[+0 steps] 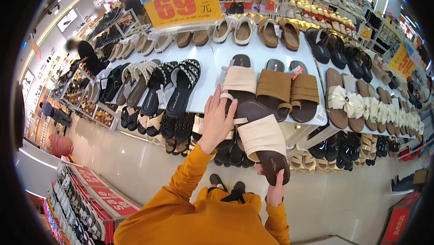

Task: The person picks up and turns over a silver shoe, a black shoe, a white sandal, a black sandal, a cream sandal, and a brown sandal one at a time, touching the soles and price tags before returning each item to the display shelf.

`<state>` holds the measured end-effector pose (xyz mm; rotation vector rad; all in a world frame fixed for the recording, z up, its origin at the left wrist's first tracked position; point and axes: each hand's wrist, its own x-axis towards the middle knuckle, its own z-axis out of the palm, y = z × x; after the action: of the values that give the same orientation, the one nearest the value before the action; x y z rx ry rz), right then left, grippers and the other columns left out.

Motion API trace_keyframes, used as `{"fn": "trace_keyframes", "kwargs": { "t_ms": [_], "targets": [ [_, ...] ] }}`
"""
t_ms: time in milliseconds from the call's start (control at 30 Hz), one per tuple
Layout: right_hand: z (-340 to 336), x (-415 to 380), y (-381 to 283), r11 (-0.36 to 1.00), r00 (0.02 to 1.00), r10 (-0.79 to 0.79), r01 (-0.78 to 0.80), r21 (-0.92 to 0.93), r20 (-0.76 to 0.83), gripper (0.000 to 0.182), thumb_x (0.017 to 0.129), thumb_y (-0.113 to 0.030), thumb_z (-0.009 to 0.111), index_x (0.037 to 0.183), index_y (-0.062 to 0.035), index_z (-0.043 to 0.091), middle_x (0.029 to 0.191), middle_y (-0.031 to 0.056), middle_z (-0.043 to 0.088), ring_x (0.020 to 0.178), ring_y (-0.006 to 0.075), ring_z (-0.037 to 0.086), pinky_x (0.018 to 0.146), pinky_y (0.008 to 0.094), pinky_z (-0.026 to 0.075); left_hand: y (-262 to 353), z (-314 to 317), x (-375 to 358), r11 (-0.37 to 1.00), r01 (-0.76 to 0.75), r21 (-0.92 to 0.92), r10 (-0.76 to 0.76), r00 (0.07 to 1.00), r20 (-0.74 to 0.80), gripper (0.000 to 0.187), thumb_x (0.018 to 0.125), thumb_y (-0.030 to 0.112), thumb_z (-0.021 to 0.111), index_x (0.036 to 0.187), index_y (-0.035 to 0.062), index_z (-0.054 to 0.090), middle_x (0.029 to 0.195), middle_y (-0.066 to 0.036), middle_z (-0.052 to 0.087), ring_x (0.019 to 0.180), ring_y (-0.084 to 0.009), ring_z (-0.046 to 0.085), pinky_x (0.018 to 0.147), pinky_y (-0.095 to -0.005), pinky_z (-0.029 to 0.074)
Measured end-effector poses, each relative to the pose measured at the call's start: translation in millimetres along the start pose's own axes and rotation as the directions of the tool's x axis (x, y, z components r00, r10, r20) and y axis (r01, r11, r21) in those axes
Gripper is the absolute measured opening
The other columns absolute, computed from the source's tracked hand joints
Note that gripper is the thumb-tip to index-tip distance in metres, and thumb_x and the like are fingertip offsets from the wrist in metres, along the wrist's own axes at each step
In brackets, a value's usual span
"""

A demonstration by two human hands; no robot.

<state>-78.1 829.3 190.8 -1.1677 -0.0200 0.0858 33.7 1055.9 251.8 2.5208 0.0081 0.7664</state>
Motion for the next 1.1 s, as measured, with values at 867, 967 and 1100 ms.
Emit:
{"fn": "trace_keyframes", "kwargs": {
  "t_ms": [867, 967, 1100],
  "targets": [
    [131, 94, -2, 0.795, 0.786, 0.453, -0.569, 0.207, 0.42, 0.058, 0.101, -0.051, 0.037, 0.128, -0.0013, 0.05, 0.111, 0.0086, 0.065, 0.086, 0.0176, 0.065, 0.081, 0.0339, 0.054, -40, -134, -166, 0.393, 0.308, -0.866, -0.504, 0.86, 0.078, 0.041, 0.089, -0.008, 0.06, 0.129, -0.0055, 0.054, 0.14, -0.01, 0.047, 0.127, -0.0182, 0.045, 0.104, -0.0289, 0.034],
    [135, 112, -6, 0.718, 0.694, 0.504, -0.668, 0.196, 0.514, 0.061, 0.1, -0.056, 0.035, 0.122, -0.0019, 0.051, 0.094, 0.0074, 0.062, 0.08, 0.0178, 0.062, 0.073, 0.0339, 0.054, -41, -141, -171, 0.264, 0.34, -0.903, -0.491, 0.853, 0.178, 0.036, 0.088, -0.008, 0.061, 0.124, -0.0044, 0.058, 0.136, -0.01, 0.051, 0.125, -0.0184, 0.047, 0.103, -0.0299, 0.036],
    [122, 81, -12, 0.81, 0.594, 0.489, -0.581, -0.08, 0.639, 0.078, 0.096, -0.069, 0.017, 0.122, -0.002, 0.047, 0.081, 0.0065, 0.054, 0.066, 0.0154, 0.055, 0.053, 0.0324, 0.049, -50, -151, -179, 0.38, 0.274, -0.883, -0.315, 0.936, 0.155, 0.032, 0.087, -0.01, 0.062, 0.118, -0.0023, 0.062, 0.135, -0.012, 0.052, 0.124, -0.021, 0.05, 0.103, -0.0328, 0.038]
  ]
}}
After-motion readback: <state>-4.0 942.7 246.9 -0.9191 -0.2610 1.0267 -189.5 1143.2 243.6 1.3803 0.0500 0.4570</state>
